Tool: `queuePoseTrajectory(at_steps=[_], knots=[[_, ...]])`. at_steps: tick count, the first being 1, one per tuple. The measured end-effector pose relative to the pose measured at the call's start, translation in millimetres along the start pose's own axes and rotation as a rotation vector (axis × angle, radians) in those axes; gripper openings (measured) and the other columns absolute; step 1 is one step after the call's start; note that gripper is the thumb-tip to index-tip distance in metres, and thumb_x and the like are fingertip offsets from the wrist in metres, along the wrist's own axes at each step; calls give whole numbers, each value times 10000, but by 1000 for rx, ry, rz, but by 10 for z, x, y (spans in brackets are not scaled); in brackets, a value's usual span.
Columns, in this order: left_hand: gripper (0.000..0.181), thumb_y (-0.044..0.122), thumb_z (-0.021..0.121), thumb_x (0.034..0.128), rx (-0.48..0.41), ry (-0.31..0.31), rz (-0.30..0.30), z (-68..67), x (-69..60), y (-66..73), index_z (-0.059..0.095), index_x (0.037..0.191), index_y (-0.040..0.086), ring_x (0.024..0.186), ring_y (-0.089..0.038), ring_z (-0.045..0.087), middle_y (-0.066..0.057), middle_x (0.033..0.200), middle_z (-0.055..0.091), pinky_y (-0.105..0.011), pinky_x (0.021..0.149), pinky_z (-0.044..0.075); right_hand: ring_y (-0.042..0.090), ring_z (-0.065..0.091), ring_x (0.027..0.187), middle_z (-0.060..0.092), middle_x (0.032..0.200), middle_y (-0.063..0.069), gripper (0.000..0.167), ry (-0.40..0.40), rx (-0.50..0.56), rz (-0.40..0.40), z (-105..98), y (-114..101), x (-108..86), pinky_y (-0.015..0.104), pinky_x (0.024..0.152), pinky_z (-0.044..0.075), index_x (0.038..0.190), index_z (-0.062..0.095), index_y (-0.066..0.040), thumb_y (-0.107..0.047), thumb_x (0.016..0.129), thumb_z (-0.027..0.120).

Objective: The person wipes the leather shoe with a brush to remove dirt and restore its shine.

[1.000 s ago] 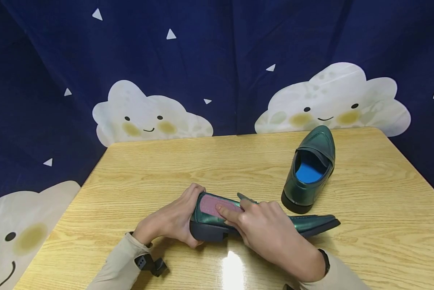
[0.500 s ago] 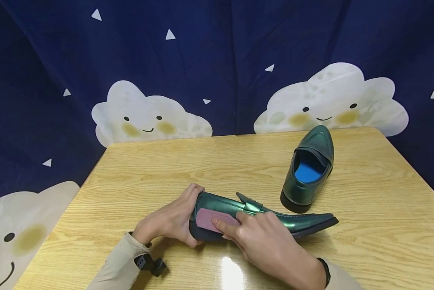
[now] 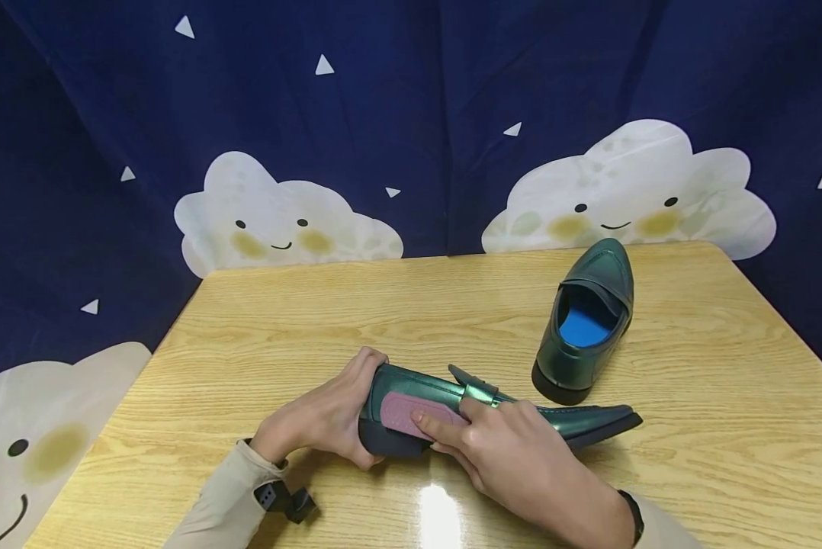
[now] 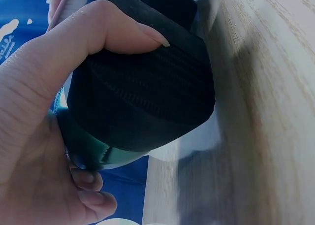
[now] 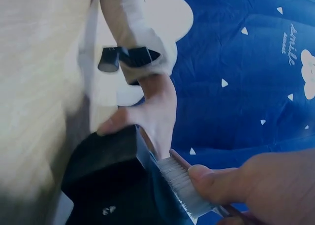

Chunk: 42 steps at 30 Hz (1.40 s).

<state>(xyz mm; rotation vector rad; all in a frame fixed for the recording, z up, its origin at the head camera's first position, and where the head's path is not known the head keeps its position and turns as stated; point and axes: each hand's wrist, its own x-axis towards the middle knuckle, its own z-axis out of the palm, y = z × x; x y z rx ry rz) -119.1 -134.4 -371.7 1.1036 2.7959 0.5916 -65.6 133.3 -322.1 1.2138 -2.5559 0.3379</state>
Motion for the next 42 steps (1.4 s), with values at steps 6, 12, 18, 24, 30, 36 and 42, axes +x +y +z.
queuePoseTrajectory(at_steps=[6,12,18,24,30,36,42], knots=[[1133,394,896,450,-3,-4,-5,-6,2,3,302,1344,31,1084,-147,426,-52,1230,344,-249,967,419,86,519,479,626,770,8,430,43,-64,32,0,24,-11,234,403,339,1250,654,-345,-275,833,732],[1119,399,890,450,4,0,-2,-1,5,2,310,1334,33,1072,-145,427,-47,1217,347,-246,956,424,46,452,455,558,691,-31,384,67,-82,62,9,53,-9,220,390,300,1250,651,-347,-319,870,698],[1116,392,897,445,-1,3,6,-6,8,7,317,1328,33,1072,-151,434,-57,1219,354,-246,959,424,80,535,509,642,807,24,339,22,-48,11,27,-6,-46,241,434,376,1280,632,-338,-334,942,609],[1131,387,898,451,-11,-1,-6,-21,9,13,303,1345,29,1072,-147,439,-56,1225,354,-253,962,423,36,426,449,543,677,-34,296,100,-89,63,20,57,-23,215,385,282,1232,659,-345,-410,964,551],[1123,382,901,447,-7,5,3,-15,0,17,314,1334,21,1074,-154,439,-64,1223,356,-251,963,422,44,487,493,620,767,6,373,23,-52,45,12,16,-41,231,416,352,1277,635,-342,-309,906,661],[1129,388,904,443,-4,4,-2,-19,0,12,314,1335,26,1077,-154,435,-62,1226,353,-255,960,425,37,472,493,607,755,-11,351,34,-72,34,27,1,-50,228,422,339,1280,631,-347,-339,929,622],[1119,384,904,443,-11,4,1,-13,-6,8,320,1324,19,1068,-157,441,-65,1217,357,-256,957,430,2,345,456,492,649,-57,294,78,-95,95,10,75,-29,201,393,258,1213,678,-345,-404,935,603]])
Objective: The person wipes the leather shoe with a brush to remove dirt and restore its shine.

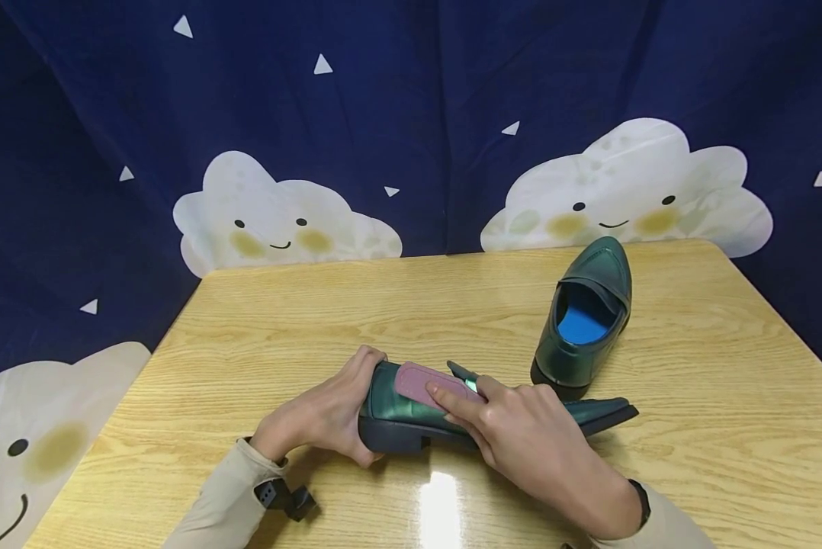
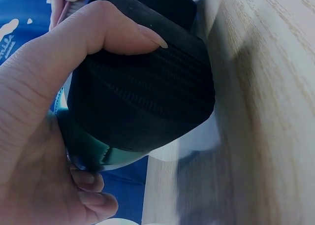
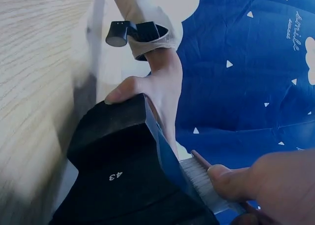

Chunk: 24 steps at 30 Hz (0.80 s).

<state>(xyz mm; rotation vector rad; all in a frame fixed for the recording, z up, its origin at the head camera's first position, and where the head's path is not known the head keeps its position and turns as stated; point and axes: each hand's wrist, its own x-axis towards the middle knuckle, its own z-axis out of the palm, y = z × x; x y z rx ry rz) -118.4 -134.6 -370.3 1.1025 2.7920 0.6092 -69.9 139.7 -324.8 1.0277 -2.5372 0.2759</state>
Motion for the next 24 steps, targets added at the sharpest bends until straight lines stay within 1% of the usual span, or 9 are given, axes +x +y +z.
queuePoseTrajectory(at_steps=[2,4,6,9,10,14,17,19,24], knots=[[1112,385,904,443,1,2,3,1,2,-2,323,1320,23,1067,-157,438,-64,1217,358,-254,953,431,-1,347,464,502,655,-55,321,-14,13,-2,-5,-4,-2,199,397,266,1225,670,-346,-370,906,654],[1112,386,904,441,5,3,6,1,2,-2,325,1319,25,1070,-157,437,-63,1218,358,-253,956,429,6,405,479,562,691,-34,366,-29,30,-22,-2,-25,-14,203,407,305,1246,658,-340,-325,882,690],[1112,390,903,440,10,3,7,0,1,-1,325,1318,26,1072,-157,435,-64,1218,357,-252,955,428,11,439,493,594,725,-21,399,-47,40,-43,3,-60,-29,213,424,336,1265,645,-343,-304,871,701],[1115,392,901,439,16,3,11,-1,-2,0,325,1319,22,1076,-160,437,-69,1218,358,-253,962,426,31,485,505,632,773,2,396,-51,42,-67,16,-91,-44,223,440,354,1262,649,-338,-291,871,694],[1115,391,901,439,15,4,10,-1,-3,1,324,1319,22,1076,-160,437,-68,1218,357,-253,960,427,31,475,496,619,759,-6,389,-41,36,-68,19,-89,-43,226,434,346,1259,650,-341,-301,874,688],[1110,388,898,442,4,4,3,2,-2,0,323,1319,24,1074,-157,438,-62,1217,356,-251,954,430,19,420,468,570,694,-33,354,-11,18,-26,9,-26,-24,211,403,289,1239,661,-353,-344,886,678],[1112,386,898,446,-4,0,-4,4,-3,0,319,1323,21,1077,-156,438,-60,1221,354,-250,955,431,-1,350,459,500,646,-63,315,-2,11,2,4,12,-14,201,398,256,1229,666,-359,-400,919,626],[1113,386,898,447,-4,0,-2,4,-3,-2,319,1324,20,1077,-157,437,-61,1221,354,-250,955,431,6,364,456,499,646,-62,310,2,13,-8,2,15,-20,204,397,265,1233,664,-353,-407,935,601],[1101,392,896,447,8,9,9,10,-4,-6,325,1316,28,1073,-156,433,-60,1215,355,-244,949,432,44,493,494,624,752,-2,346,-34,42,-64,-1,-60,-49,227,420,343,1257,651,-339,-327,911,651]])
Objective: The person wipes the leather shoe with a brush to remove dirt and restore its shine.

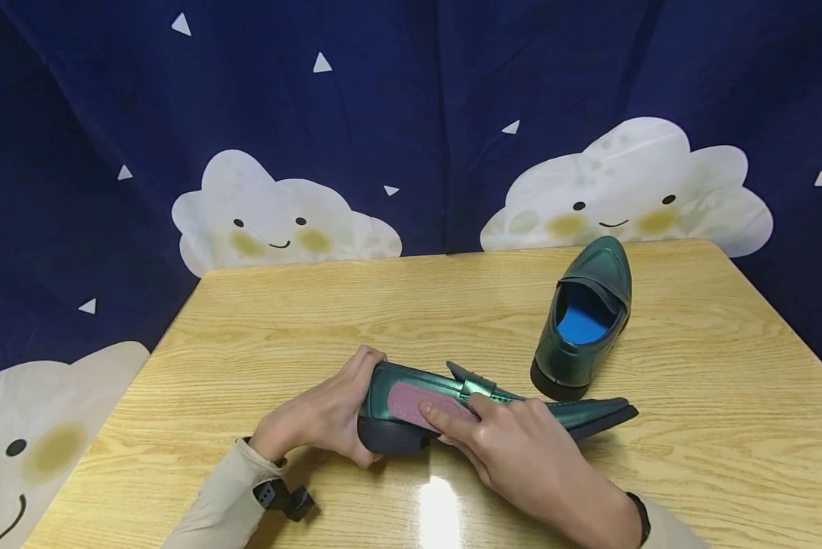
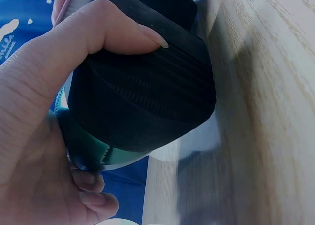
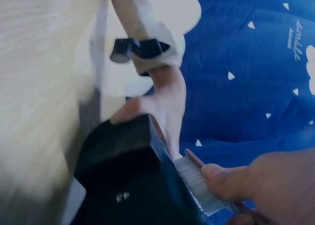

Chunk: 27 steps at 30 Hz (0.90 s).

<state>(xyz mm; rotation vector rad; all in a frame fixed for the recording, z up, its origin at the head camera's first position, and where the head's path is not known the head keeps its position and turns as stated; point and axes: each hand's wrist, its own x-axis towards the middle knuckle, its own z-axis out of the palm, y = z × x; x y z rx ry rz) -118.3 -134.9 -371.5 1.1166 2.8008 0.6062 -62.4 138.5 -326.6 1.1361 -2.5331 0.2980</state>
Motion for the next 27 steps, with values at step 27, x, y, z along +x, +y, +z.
queuePoseTrajectory(at_steps=[27], knots=[[1123,384,906,452,-17,-16,-20,-7,0,8,312,1332,19,1085,-165,426,-64,1224,349,-261,956,429,3,409,486,558,710,-51,310,12,-1,18,-14,39,-33,208,411,300,1252,651,-354,-409,964,553]])
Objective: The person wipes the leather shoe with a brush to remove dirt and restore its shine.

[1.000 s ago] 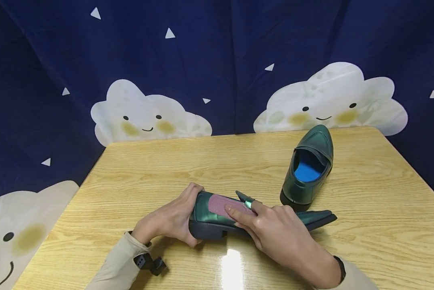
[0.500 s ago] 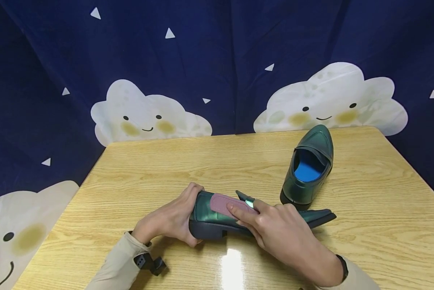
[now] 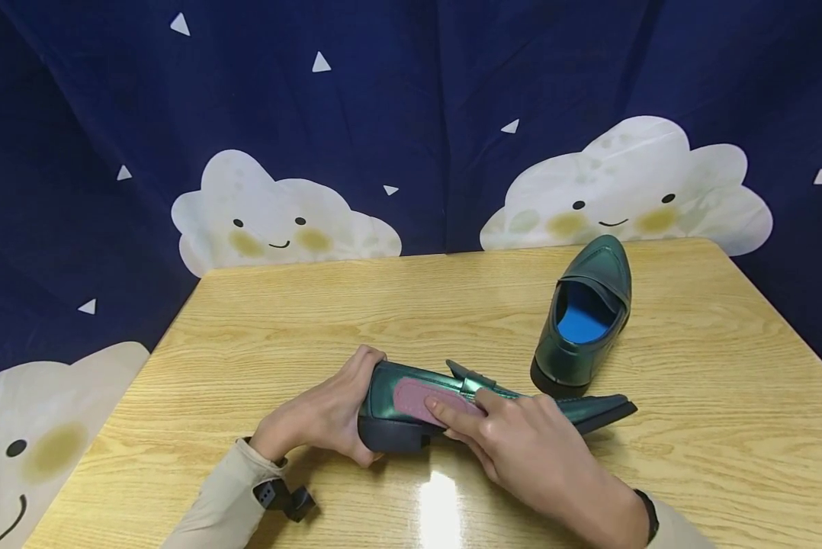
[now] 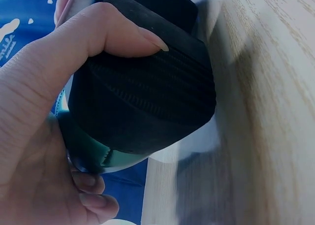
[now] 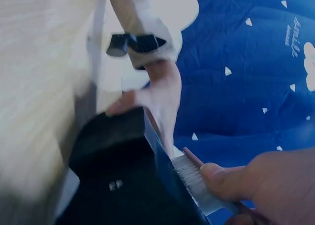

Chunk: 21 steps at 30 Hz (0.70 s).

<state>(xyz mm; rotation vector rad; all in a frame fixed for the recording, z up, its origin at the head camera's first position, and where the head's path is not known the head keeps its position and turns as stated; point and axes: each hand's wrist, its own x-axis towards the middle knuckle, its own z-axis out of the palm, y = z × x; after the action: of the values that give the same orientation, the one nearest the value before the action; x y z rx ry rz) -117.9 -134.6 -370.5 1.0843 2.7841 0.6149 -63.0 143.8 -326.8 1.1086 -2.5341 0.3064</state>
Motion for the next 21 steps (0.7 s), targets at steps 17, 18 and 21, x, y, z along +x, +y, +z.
queuePoseTrajectory(at_steps=[17,18,21], knots=[[1154,375,910,454,-12,-14,-13,-6,5,-2,293,1357,7,1098,-170,434,-73,1243,345,-273,974,422,-42,324,511,508,692,-108,346,-22,42,-7,9,-18,-50,179,437,264,1261,638,-379,-360,915,643],[1150,373,909,454,-12,-12,-12,-7,6,-3,294,1355,8,1096,-170,434,-71,1241,345,-272,971,423,-41,326,509,511,690,-102,321,-9,29,3,3,1,-50,181,432,261,1254,644,-377,-388,935,607],[1145,377,905,454,-11,-12,-15,-7,5,-5,295,1351,11,1093,-166,433,-67,1240,345,-270,964,426,-29,305,504,488,681,-103,319,-14,-7,41,-33,64,-58,179,423,248,1254,645,-376,-435,956,548]])
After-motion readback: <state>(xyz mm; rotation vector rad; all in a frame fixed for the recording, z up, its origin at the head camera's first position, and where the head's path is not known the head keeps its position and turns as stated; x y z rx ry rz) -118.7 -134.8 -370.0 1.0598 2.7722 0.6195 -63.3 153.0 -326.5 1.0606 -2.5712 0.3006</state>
